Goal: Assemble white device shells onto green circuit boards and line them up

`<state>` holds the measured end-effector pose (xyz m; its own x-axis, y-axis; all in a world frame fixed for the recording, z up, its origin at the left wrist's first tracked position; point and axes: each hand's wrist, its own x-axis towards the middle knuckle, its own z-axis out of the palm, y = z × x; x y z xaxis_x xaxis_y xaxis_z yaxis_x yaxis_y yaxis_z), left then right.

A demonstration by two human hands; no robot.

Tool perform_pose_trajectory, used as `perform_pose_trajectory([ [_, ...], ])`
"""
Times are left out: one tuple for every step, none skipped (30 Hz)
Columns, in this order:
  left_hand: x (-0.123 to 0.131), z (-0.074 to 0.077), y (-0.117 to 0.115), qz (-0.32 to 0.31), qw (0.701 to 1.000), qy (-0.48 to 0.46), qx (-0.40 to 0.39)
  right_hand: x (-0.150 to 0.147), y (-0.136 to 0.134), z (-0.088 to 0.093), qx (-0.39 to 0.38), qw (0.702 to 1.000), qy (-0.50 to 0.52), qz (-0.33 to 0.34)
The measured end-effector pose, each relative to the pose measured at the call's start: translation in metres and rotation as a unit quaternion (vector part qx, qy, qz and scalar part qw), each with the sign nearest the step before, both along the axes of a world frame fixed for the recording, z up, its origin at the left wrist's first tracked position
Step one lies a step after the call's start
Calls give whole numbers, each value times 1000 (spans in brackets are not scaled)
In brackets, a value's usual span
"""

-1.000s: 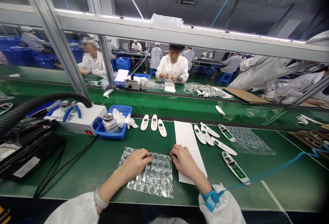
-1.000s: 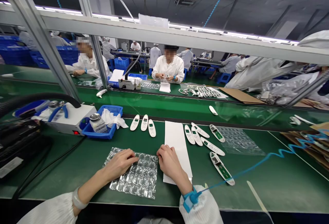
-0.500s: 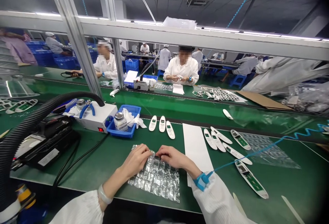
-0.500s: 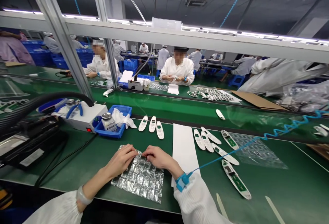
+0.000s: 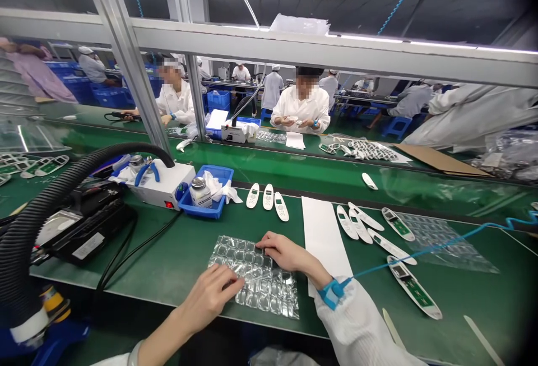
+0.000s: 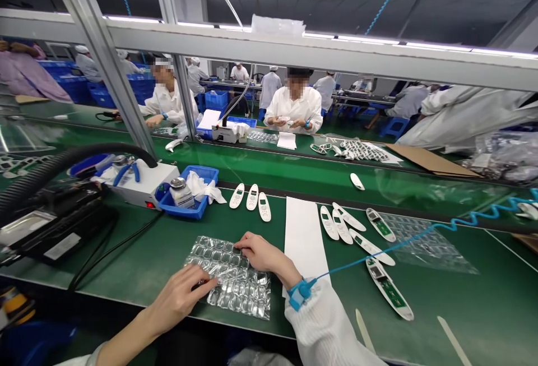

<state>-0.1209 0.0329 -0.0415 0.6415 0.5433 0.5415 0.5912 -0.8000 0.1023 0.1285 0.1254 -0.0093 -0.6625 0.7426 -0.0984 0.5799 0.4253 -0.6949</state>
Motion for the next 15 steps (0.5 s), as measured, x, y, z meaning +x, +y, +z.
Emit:
perform_pose_trajectory([
  [-1,1,-3,4,1000,0,-7,0,0,0,2,1000,2,0],
  [-1,1,-5,7,1000,-1,-13,1,1,0,2,1000,6,0],
  [-1,1,-7,9,1000,-1,-19,1,2,1,-1,1000,12,2],
  [-1,2,-9,10,1000,-1,-24,2,2,3,-8,1000,20,2],
  [-1,2,-10,11,1000,0,-29,3,3,5,-15,999,34,0],
  [0,3,-10,10,999,2,-33,5,2,8,-21,998,52,-8],
  [0,3,-11,10,999,4,-37,8,1,12,-25,997,72,-19],
  [0,3,-11,11,999,8,-46,13,-2,15,-28,995,93,-28],
  [1,4,-12,14,998,13,-59,19,-5,18,-32,993,109,-31],
  [1,4,-12,17,997,18,-75,27,-9,21,-38,992,117,-23],
  [1,4,-12,22,995,22,-94,36,-14,23,-48,992,113,-4],
  [0,5,-12,27,993,25,-112,45,-19,24,-58,993,99,17],
  [0,5,-12,31,991,27,-129,55,-24,25,-66,994,78,33],
  [0,6,-12,34,989,29,-143,63,-29,25,-67,996,54,34],
  [0,6,-12,37,987,31,-155,71,-33,25,-58,998,30,20],
])
